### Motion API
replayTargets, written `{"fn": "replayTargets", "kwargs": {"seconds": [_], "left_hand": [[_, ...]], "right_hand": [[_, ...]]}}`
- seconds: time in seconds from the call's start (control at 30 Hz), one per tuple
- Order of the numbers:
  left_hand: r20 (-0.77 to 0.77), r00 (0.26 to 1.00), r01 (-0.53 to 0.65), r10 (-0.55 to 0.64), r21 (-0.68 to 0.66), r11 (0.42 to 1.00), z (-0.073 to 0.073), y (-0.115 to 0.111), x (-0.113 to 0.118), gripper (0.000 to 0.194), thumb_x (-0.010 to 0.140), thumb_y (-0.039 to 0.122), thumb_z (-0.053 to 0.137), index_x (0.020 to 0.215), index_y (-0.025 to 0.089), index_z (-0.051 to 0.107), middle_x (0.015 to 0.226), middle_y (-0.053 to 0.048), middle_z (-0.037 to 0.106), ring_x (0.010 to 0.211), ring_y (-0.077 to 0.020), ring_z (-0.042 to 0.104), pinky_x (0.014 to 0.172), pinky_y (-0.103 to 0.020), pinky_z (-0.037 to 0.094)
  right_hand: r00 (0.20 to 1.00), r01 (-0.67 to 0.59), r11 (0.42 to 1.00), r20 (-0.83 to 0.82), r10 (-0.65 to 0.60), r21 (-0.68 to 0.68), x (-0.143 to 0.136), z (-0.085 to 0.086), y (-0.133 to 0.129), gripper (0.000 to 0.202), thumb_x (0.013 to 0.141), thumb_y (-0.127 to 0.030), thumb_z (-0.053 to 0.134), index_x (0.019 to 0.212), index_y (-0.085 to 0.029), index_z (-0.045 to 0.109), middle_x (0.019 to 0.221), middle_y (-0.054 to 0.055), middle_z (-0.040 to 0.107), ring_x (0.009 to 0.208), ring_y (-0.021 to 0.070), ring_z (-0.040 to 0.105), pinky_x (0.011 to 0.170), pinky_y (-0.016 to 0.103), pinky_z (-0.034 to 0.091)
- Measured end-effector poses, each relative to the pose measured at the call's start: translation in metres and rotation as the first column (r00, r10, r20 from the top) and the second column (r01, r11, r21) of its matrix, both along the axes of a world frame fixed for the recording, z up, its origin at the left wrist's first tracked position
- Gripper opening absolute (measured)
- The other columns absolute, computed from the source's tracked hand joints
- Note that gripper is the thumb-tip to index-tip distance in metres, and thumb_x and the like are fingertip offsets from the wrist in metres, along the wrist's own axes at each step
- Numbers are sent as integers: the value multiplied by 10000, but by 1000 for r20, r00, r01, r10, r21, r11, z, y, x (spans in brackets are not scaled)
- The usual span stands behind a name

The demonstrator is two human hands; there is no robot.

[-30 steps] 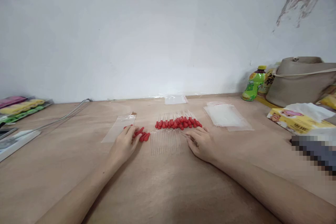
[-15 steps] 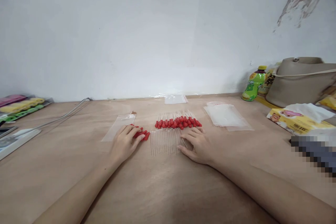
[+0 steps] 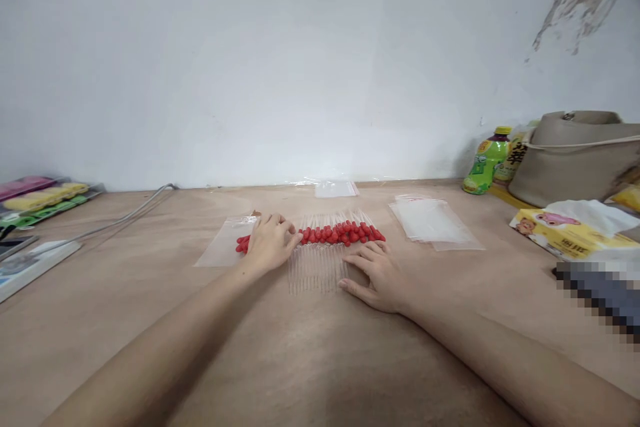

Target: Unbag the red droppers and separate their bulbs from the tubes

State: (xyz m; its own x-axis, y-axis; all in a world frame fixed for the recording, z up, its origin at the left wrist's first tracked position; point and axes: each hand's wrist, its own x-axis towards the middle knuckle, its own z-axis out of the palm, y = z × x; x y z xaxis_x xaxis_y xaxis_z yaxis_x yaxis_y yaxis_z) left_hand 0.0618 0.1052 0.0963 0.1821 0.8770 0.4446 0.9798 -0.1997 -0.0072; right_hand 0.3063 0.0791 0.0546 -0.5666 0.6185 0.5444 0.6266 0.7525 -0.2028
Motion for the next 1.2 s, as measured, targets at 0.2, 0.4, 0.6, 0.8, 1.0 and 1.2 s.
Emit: {"fn": "replayTargets", "kwargs": {"seconds": [0.2, 0.4, 0.6, 0.8, 1.0, 1.2], "left_hand": [[23, 993, -113, 118, -145, 983, 4, 27, 19, 335, 760, 451, 456, 706, 202, 673, 901, -92, 616, 938, -259, 517, 824, -372, 369], [74, 976, -186, 205, -204, 961, 5, 34, 22, 284, 727, 395, 494, 623, 200, 673, 603, -69, 632, 696, -214, 590, 627, -290, 415], [126, 985, -106, 115, -81, 991, 8, 13, 11, 265, 805, 309, 428, 709, 158, 623, 755, -77, 651, 775, -201, 591, 694, -293, 425], [131, 966, 212, -224, 102, 972, -20, -37, -2, 186, 876, 252, 370, 801, 176, 522, 761, -26, 626, 669, -149, 590, 580, -252, 443], [27, 840, 511, -542, 299, 806, -49, -55, -3, 65, 844, 126, 450, 835, 166, 499, 914, -40, 635, 807, -107, 610, 721, -201, 476], [12, 808, 556, -589, 315, 769, -52, -58, 0, 75, 809, 84, 496, 818, 159, 497, 923, -46, 632, 811, -98, 607, 739, -194, 487]], "right_hand": [[1000, 25, 1000, -16, -24, 12, 2, 1, 0, 327, 772, -444, 543, 969, -190, 603, 939, 69, 603, 886, 208, 497, 842, 395, 329], [999, 21, 1000, -47, -20, 19, 2, 0, 0, 321, 768, -437, 555, 974, -194, 594, 957, 67, 605, 894, 204, 505, 846, 395, 335], [992, 19, 998, -129, -12, 53, 3, -6, 4, 373, 775, -386, 551, 1089, -185, 539, 1020, 94, 572, 956, 224, 509, 875, 415, 373], [961, 42, 989, -276, -1, 144, 1, -11, 8, 587, 788, -348, 525, 1308, -169, 319, 1297, 136, 389, 1194, 259, 378, 968, 427, 369], [977, -145, 959, -116, 177, 242, 1, -6, 4, 501, 804, -347, 532, 1253, -152, 422, 1246, 120, 482, 1210, 241, 377, 1009, 433, 329], [969, -218, 940, -54, 240, 264, 0, -8, 4, 279, 832, -304, 518, 1082, -195, 577, 1075, 61, 621, 1153, 221, 452, 1002, 466, 324]]}}
